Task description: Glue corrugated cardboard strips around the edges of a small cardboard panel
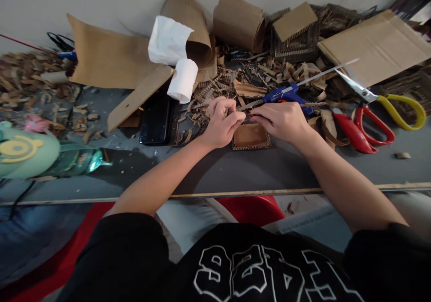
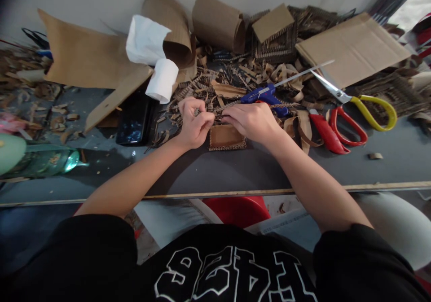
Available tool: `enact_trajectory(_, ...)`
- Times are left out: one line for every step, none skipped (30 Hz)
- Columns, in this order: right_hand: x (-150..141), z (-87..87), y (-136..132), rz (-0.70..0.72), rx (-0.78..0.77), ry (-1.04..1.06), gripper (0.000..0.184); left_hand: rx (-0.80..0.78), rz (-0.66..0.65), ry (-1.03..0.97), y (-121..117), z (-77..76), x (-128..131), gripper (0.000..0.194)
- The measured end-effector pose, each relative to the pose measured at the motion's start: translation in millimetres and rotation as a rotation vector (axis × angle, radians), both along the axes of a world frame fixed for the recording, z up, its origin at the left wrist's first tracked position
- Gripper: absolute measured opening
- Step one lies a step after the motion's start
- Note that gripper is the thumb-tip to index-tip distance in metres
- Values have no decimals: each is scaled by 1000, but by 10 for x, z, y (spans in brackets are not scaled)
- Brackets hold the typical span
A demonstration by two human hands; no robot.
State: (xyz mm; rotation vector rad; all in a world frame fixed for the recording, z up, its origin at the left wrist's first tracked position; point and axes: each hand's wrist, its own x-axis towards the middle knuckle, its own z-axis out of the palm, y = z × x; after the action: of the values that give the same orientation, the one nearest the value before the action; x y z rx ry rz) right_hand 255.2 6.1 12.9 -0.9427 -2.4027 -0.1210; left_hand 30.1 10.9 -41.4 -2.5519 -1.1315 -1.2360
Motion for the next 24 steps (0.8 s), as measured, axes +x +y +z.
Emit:
enact_trajectory(-5,2,-5,3,-2,-8,31,8,-12,-1,-12,6,0,43)
enact_trajectory(-10,4,-9,5,-7,-14,32,18,-15,-1,-25,14,0,42)
enact_trajectory(-12,5,-12,7,-13,-19,32,28,-10,-1,-39,23,-2,42)
enact_trajectory(-10,6,-11,5,-16,-17,32,33,-1,-5,-53,33,-4,42)
enact_trajectory(-3,6,-7,1,-16,-11,32,35,6,-19,-67,44,-8,42)
enact_trajectory(10,6,1,-7,-15,-2,32,33,6,-44,-79,55,-13,42)
enact_trajectory(30,6,14,-20,-11,7,33,30,2,-81,-87,67,-19,43)
enact_trajectory(53,5,30,-40,-7,13,33,29,1,-124,-91,77,-27,43)
enact_trajectory(79,4,48,-65,-5,18,34,39,6,-168,-90,86,-35,42)
enact_trajectory(103,3,65,-87,-3,20,34,56,16,-201,-84,92,-44,41)
enact_trajectory(124,2,80,-104,-3,21,34,74,32,-221,-73,95,-52,40)
enact_trajectory(138,1,91,-115,-2,23,34,84,52,-226,-60,95,-59,38)
enact_trajectory(144,-1,96,-115,-4,22,34,85,73,-223,-45,91,-65,37)
enact_trajectory(143,-3,97,-108,-6,19,34,73,91,-211,-30,85,-71,36)
enact_trajectory(135,-6,93,-96,-8,14,33,52,107,-193,-17,79,-75,37)
enact_trajectory(123,-10,86,-83,-11,7,33,28,121,-174,-7,74,-77,38)
enact_trajectory(108,-14,77,-73,-14,-1,33,16,130,-158,0,73,-78,39)
enact_trajectory(93,-19,67,-66,-15,-9,33,13,135,-143,3,77,-78,40)
enact_trajectory(79,-23,58,-63,-16,-15,33,14,135,-127,2,86,-75,41)
enact_trajectory(67,-25,50,-60,-14,-19,33,16,129,-108,0,98,-70,43)
enact_trajectory(58,-25,43,-58,-12,-23,33,16,114,-86,-3,111,-64,45)
enact_trajectory(53,-21,37,-56,-12,-27,33,10,90,-61,-5,125,-56,45)
enact_trajectory(50,-15,32,-51,-14,-30,32,-2,61,-37,-6,136,-47,44)
enact_trajectory(50,-6,29,-44,-18,-33,31,-15,33,-19,-7,143,-39,41)
